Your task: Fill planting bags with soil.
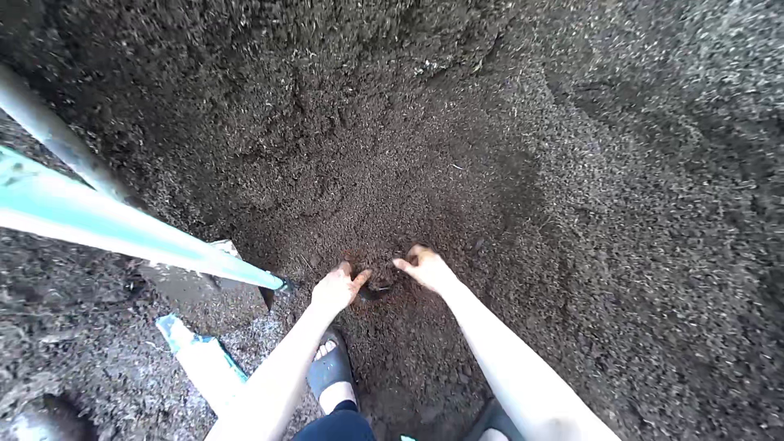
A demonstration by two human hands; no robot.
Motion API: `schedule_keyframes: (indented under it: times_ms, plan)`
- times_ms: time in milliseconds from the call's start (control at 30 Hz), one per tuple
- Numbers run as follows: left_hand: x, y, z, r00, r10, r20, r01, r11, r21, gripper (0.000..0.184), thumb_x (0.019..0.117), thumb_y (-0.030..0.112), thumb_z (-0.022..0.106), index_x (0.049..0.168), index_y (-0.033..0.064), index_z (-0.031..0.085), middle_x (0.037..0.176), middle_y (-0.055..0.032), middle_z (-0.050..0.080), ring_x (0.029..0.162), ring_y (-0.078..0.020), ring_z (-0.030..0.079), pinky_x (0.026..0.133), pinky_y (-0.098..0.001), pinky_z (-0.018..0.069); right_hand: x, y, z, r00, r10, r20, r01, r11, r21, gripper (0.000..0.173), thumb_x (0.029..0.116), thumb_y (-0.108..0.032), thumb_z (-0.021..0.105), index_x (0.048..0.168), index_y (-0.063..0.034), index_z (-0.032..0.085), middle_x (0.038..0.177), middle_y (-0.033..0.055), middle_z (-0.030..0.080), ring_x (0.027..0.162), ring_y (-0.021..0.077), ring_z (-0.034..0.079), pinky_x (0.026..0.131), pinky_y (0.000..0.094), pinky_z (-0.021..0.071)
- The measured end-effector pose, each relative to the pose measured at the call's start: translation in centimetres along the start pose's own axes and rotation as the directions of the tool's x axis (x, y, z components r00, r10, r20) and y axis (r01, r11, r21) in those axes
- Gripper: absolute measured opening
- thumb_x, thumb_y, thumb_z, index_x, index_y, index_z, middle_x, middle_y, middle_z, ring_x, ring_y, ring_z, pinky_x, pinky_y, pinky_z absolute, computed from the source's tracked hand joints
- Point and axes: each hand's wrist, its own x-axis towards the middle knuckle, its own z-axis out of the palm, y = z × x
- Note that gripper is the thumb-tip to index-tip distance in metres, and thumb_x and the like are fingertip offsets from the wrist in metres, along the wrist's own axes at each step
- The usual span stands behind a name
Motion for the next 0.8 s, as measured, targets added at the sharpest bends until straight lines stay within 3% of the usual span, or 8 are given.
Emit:
schedule_keyframes:
  times_ms: [67,200,333,433,533,667,733,800]
  plan:
    - [0.6,-0.2,0.4,0.994,0.045,0.099,-0.05,0.998,0.046,0.062,0.1113,0.051,0.03,0.131,0.0005,0.06,0.124,-0.0251,0.065,0.119,-0.0399,0.062,0.102,-0.0637,0.0445,0.8,-0.1,1.4,0.99,0.022,0.138,-0.007,0.994,-0.11,0.053,0.1086,-0.044,0.046,0.127,0.0026,0.061,0.13,0.0263,0.063,0.126,0.0391,0.059,0.107,0.0586,0.0431]
    - [-0.8,0.9,-0.1,0.995,0.097,-0.017,-0.096,0.992,0.084,0.048,0.1126,0.035,0.031,0.124,0.0011,0.063,0.119,-0.0243,0.066,0.117,-0.04,0.063,0.097,-0.0638,0.0469,-0.8,-1.6,1.4,0.995,-0.078,0.069,0.094,0.957,-0.273,0.041,0.1113,-0.032,0.037,0.121,-0.0023,0.063,0.13,0.0194,0.064,0.126,0.0346,0.061,0.102,0.0569,0.0474]
    - [-0.7,-0.4,1.4,0.999,0.044,0.013,-0.045,0.995,0.089,0.045,0.1109,0.036,0.035,0.121,0.003,0.064,0.12,-0.0234,0.067,0.118,-0.0399,0.063,0.096,-0.0653,0.0473,-0.3,0.4,0.5,0.959,-0.015,0.284,0.025,0.999,-0.033,0.062,0.1031,-0.049,0.057,0.131,0.0063,0.055,0.127,0.0296,0.06,0.118,0.0402,0.06,0.102,0.0586,0.0449]
    - [-0.9,-0.5,1.6,0.998,0.058,0.008,-0.058,0.998,0.021,0.042,0.1109,0.033,0.037,0.116,-0.0001,0.064,0.115,-0.0239,0.066,0.113,-0.0384,0.063,0.095,-0.062,0.0464,0.7,-0.6,-0.5,0.961,0.129,0.245,-0.171,0.972,0.161,0.087,0.0925,-0.065,0.064,0.149,-0.0041,0.04,0.134,0.0266,0.056,0.106,0.0342,0.06,0.091,0.0508,0.0497]
    - [-0.9,-0.1,1.8,0.998,0.067,0.003,-0.067,0.998,0.0,0.041,0.1114,0.031,0.037,0.114,-0.0011,0.063,0.113,-0.0232,0.065,0.112,-0.0373,0.063,0.096,-0.0604,0.0459,2.9,-1.7,1.5,0.943,0.23,0.242,-0.255,0.964,0.075,0.116,0.0832,-0.07,0.072,0.162,-0.0051,0.018,0.153,0.0288,0.044,0.138,0.0422,0.048,0.111,0.0614,0.0401]
    - [-1.6,0.7,1.8,0.998,0.023,-0.065,-0.024,0.999,-0.025,0.037,0.1102,0.029,0.04,0.108,0.001,0.064,0.104,-0.0204,0.066,0.104,-0.0355,0.065,0.09,-0.0589,0.0478,3.5,-3.5,3.7,0.911,0.3,0.282,-0.259,0.95,-0.175,0.116,0.0895,-0.069,0.065,0.163,-0.004,0.003,0.153,0.0284,0.044,0.14,0.0393,0.048,0.114,0.0571,0.0389]
    - [-2.2,1.4,0.7,0.986,0.059,-0.157,-0.075,0.992,-0.097,0.035,0.1092,0.029,0.043,0.102,0.0026,0.065,0.092,-0.0166,0.064,0.09,-0.0325,0.064,0.081,-0.0569,0.0488,3.6,-3.4,3.8,0.924,0.285,0.256,-0.222,0.943,-0.25,0.115,0.0871,-0.07,0.066,0.164,-0.0059,0.009,0.156,0.0282,0.041,0.14,0.0416,0.048,0.113,0.0604,0.0397]
    - [-2.2,1.9,-1.8,0.968,0.07,-0.241,-0.108,0.983,-0.148,0.038,0.1088,0.034,0.048,0.1,0.0024,0.066,0.089,-0.0179,0.064,0.087,-0.0345,0.064,0.079,-0.0595,0.049,3.3,-3.2,2.8,0.929,0.237,0.286,-0.2,0.968,-0.152,0.106,0.0877,-0.062,0.072,0.164,-0.0119,0.018,0.155,0.0275,0.041,0.133,0.0443,0.052,0.104,0.0624,0.0461]
